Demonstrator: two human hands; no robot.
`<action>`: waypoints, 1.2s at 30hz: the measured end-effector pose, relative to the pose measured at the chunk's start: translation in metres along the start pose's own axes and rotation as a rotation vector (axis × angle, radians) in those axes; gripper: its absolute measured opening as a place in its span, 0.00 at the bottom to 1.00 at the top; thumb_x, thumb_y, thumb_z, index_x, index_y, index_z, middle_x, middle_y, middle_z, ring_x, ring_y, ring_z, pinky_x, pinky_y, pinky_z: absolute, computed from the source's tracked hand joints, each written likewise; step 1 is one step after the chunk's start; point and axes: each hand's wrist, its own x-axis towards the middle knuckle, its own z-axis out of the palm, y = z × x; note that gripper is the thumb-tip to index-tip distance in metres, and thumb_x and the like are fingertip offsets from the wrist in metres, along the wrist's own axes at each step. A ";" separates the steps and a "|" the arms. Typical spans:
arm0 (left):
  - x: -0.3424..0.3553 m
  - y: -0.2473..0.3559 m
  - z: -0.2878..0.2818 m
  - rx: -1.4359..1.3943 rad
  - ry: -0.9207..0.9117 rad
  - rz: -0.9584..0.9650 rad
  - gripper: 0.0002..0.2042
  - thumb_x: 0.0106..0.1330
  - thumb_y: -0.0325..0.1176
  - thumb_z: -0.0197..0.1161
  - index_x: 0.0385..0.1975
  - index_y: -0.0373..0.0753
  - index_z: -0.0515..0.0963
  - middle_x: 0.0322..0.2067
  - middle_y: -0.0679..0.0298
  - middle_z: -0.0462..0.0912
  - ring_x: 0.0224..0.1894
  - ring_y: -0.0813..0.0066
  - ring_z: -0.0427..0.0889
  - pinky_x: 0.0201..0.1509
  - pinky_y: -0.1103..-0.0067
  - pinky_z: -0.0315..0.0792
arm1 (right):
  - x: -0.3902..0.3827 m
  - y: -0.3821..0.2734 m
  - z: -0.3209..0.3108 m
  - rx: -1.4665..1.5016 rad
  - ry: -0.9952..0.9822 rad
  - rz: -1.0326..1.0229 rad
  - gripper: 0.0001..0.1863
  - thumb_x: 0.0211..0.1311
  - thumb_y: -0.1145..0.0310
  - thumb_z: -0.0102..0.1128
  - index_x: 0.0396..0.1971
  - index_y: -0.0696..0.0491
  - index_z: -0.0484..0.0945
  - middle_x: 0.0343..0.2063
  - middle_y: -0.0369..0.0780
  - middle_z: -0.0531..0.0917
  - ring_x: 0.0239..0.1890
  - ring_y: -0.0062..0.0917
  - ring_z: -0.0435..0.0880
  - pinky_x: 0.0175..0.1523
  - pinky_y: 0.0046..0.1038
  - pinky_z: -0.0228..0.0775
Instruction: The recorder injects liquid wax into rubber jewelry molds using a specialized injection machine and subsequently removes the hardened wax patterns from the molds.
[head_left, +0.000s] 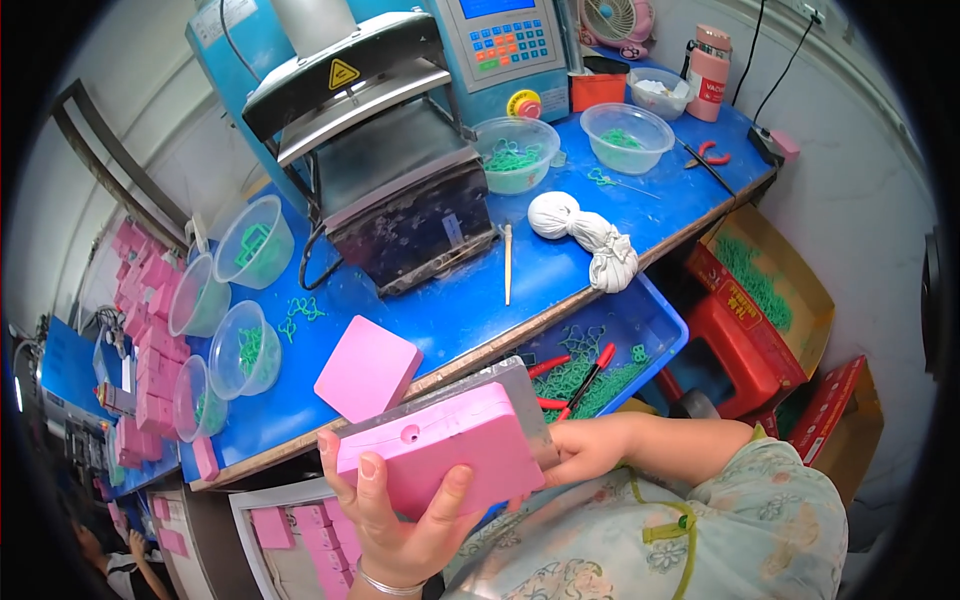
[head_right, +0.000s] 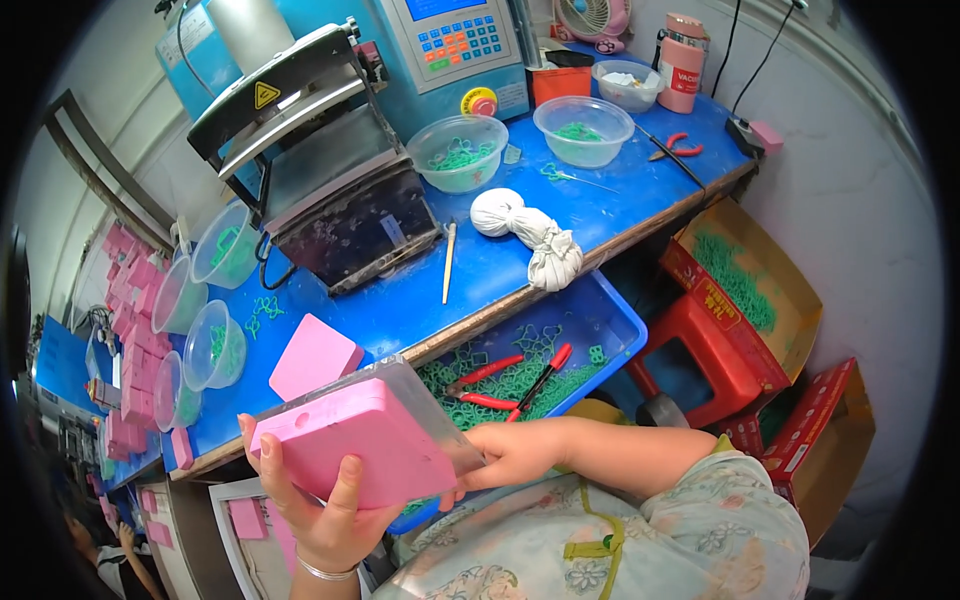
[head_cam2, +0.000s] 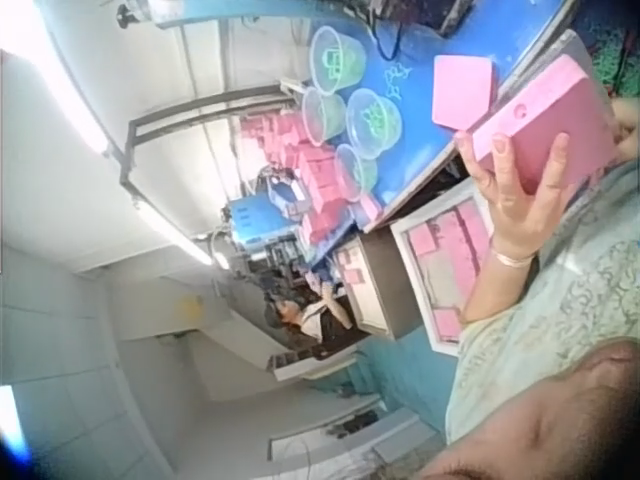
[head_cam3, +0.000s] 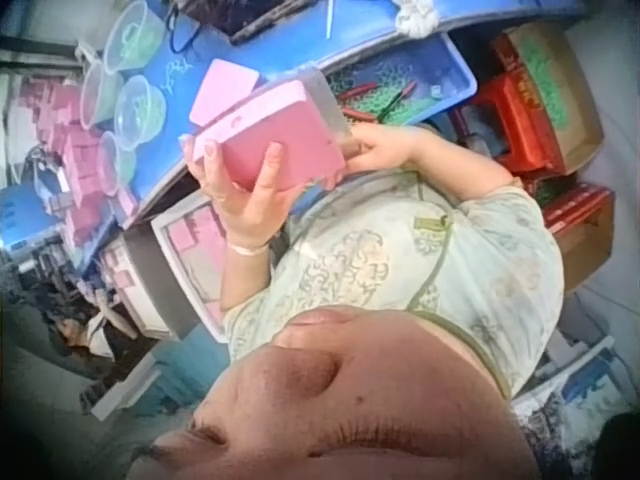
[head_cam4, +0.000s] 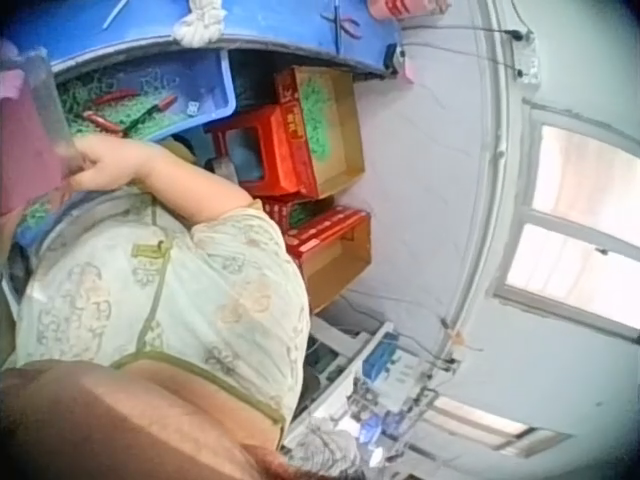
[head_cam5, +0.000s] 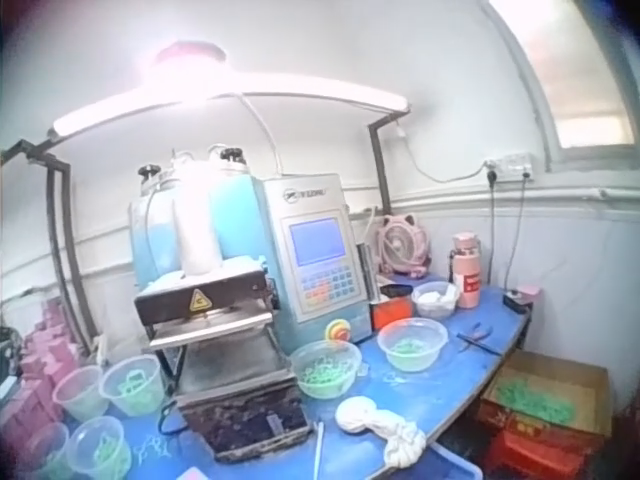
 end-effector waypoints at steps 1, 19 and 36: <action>0.000 0.000 0.000 0.006 -0.003 0.012 0.36 0.35 0.44 0.76 0.50 0.55 0.68 0.60 0.48 0.46 0.60 0.33 0.48 0.57 0.44 0.51 | 0.000 0.001 0.000 0.001 -0.003 0.006 0.10 0.61 0.74 0.47 0.39 0.58 0.75 0.38 0.39 0.78 0.42 0.22 0.75 0.49 0.24 0.66; 0.016 -0.064 0.032 -0.401 0.020 -0.631 0.32 0.60 0.44 0.51 0.58 0.27 0.55 0.60 0.43 0.54 0.66 0.51 0.46 0.66 0.60 0.39 | -0.026 -0.082 0.008 0.889 -0.064 0.038 0.36 0.58 0.75 0.43 0.64 0.52 0.36 0.50 0.63 0.66 0.38 0.45 0.80 0.41 0.37 0.75; 0.017 -0.075 0.067 0.052 -0.221 -0.507 0.39 0.41 0.44 0.70 0.52 0.30 0.61 0.46 0.47 0.65 0.48 0.49 0.64 0.56 0.61 0.57 | 0.057 -0.159 -0.083 0.473 0.476 -0.331 0.22 0.59 0.71 0.44 0.52 0.64 0.57 0.43 0.59 0.73 0.44 0.39 0.78 0.49 0.33 0.74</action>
